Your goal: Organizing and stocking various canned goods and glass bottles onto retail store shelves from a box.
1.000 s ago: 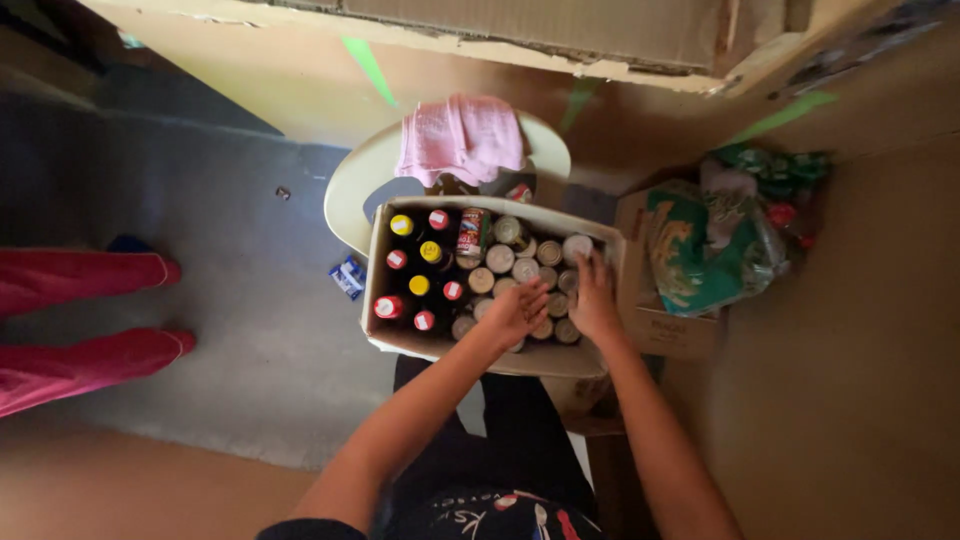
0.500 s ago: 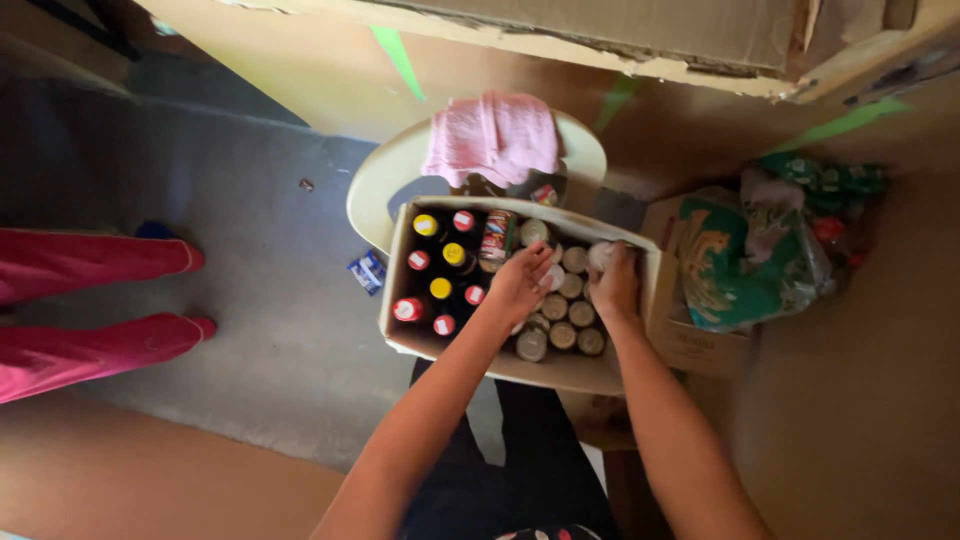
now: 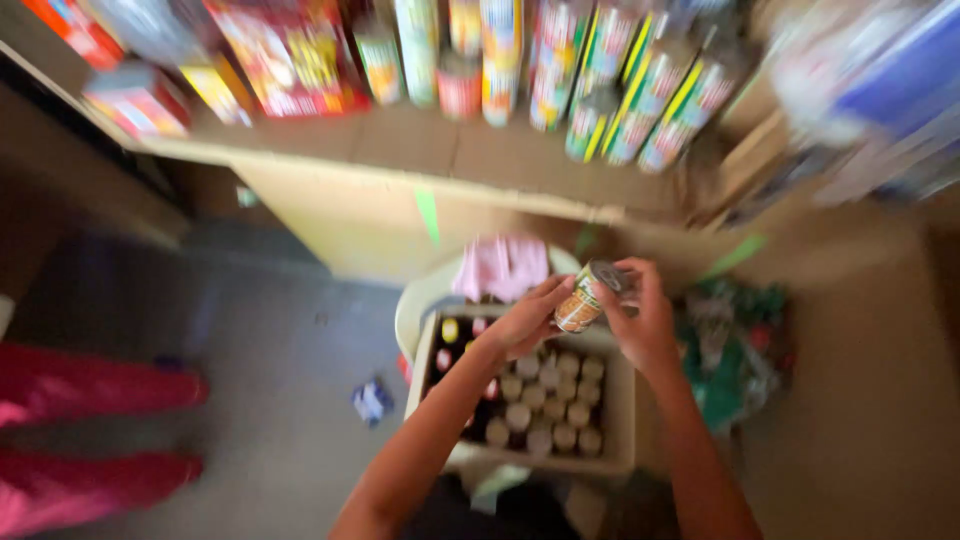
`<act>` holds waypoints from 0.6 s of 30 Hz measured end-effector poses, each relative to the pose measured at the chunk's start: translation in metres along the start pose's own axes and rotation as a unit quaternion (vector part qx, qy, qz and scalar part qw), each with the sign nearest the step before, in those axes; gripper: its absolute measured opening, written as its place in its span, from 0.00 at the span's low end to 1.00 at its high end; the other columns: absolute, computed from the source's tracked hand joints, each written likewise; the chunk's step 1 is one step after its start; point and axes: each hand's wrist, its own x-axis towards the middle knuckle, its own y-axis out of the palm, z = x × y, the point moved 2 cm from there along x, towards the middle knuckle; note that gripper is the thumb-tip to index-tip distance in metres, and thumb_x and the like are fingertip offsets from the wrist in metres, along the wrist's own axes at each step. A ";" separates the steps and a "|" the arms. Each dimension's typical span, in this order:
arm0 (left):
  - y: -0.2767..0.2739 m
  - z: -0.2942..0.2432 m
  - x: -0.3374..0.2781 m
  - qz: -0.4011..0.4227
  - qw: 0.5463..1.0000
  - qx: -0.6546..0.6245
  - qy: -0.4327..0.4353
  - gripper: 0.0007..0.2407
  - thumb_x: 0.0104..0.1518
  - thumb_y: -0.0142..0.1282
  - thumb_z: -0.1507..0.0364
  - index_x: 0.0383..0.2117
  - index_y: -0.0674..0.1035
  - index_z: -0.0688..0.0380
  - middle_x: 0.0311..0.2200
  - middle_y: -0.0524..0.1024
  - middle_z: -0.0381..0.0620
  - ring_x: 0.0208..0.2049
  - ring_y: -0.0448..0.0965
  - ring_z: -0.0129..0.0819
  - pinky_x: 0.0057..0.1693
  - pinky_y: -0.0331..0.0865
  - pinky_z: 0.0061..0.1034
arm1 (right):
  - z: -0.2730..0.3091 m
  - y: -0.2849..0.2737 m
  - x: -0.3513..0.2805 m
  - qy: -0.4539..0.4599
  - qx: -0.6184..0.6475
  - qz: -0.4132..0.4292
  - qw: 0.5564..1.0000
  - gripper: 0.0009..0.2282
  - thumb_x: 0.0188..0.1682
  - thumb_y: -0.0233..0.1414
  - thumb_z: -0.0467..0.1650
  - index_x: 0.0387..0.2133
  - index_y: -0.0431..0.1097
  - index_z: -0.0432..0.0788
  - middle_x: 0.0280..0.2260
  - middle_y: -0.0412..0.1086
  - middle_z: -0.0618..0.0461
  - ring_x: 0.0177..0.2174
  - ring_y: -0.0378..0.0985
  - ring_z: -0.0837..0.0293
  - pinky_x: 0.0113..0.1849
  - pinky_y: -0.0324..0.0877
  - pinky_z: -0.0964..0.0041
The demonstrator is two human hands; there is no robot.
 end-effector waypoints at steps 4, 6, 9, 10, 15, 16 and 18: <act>0.087 -0.136 -0.042 0.097 0.968 0.153 0.173 0.21 0.65 0.53 0.59 0.61 0.70 0.52 0.53 0.73 0.45 0.52 0.74 0.31 0.56 0.71 0.31 | 0.172 -0.025 0.032 -0.164 -0.041 -0.052 0.984 0.22 0.51 0.60 0.31 0.56 0.61 0.40 0.47 0.71 0.49 0.46 0.76 0.60 0.47 0.72 0.64; 0.133 -0.194 -0.067 0.117 0.894 0.254 0.350 0.21 0.65 0.56 0.64 0.61 0.70 0.59 0.54 0.72 0.44 0.54 0.73 0.29 0.59 0.69 0.31 | 0.262 -0.032 0.034 -0.273 -0.107 -0.076 0.953 0.27 0.48 0.62 0.29 0.59 0.57 0.39 0.51 0.69 0.47 0.48 0.75 0.59 0.49 0.71 0.63; 0.190 -0.279 -0.085 0.134 0.759 0.336 0.541 0.19 0.68 0.55 0.66 0.61 0.70 0.62 0.56 0.72 0.48 0.58 0.71 0.35 0.63 0.66 0.32 | 0.331 -0.046 0.073 -0.351 -0.106 -0.104 0.925 0.30 0.48 0.64 0.26 0.61 0.56 0.39 0.52 0.68 0.47 0.48 0.75 0.58 0.48 0.73 0.63; 0.207 -0.302 -0.090 0.141 0.748 0.338 0.554 0.19 0.68 0.55 0.66 0.61 0.70 0.62 0.56 0.72 0.48 0.58 0.71 0.35 0.63 0.66 0.32 | 0.352 -0.050 0.087 -0.367 -0.109 -0.109 0.917 0.30 0.48 0.64 0.26 0.61 0.56 0.39 0.52 0.68 0.47 0.48 0.75 0.58 0.48 0.73 0.63; 0.265 -0.413 -0.081 -0.031 0.593 0.507 0.625 0.20 0.68 0.45 0.65 0.62 0.68 0.62 0.58 0.73 0.60 0.59 0.73 0.53 0.63 0.66 0.38 | 0.443 -0.068 0.171 -0.452 -0.204 -0.199 0.846 0.28 0.50 0.65 0.22 0.61 0.58 0.41 0.53 0.67 0.42 0.46 0.78 0.50 0.45 0.77 0.61; 0.261 -0.429 -0.051 -0.032 0.587 0.505 0.632 0.20 0.68 0.45 0.65 0.62 0.68 0.62 0.58 0.73 0.60 0.59 0.73 0.53 0.63 0.66 0.38 | 0.442 -0.072 0.197 -0.459 -0.204 -0.200 0.841 0.28 0.50 0.65 0.22 0.61 0.58 0.41 0.53 0.67 0.42 0.46 0.78 0.50 0.45 0.77 0.61; 0.252 -0.457 0.019 -0.118 0.412 0.809 0.403 0.18 0.67 0.38 0.64 0.51 0.81 0.53 0.58 0.76 0.56 0.62 0.72 0.55 0.67 0.60 0.50 | 0.438 -0.081 0.250 -0.441 -0.259 -0.243 0.824 0.27 0.46 0.67 0.23 0.57 0.61 0.42 0.51 0.67 0.39 0.45 0.76 0.42 0.46 0.75 0.56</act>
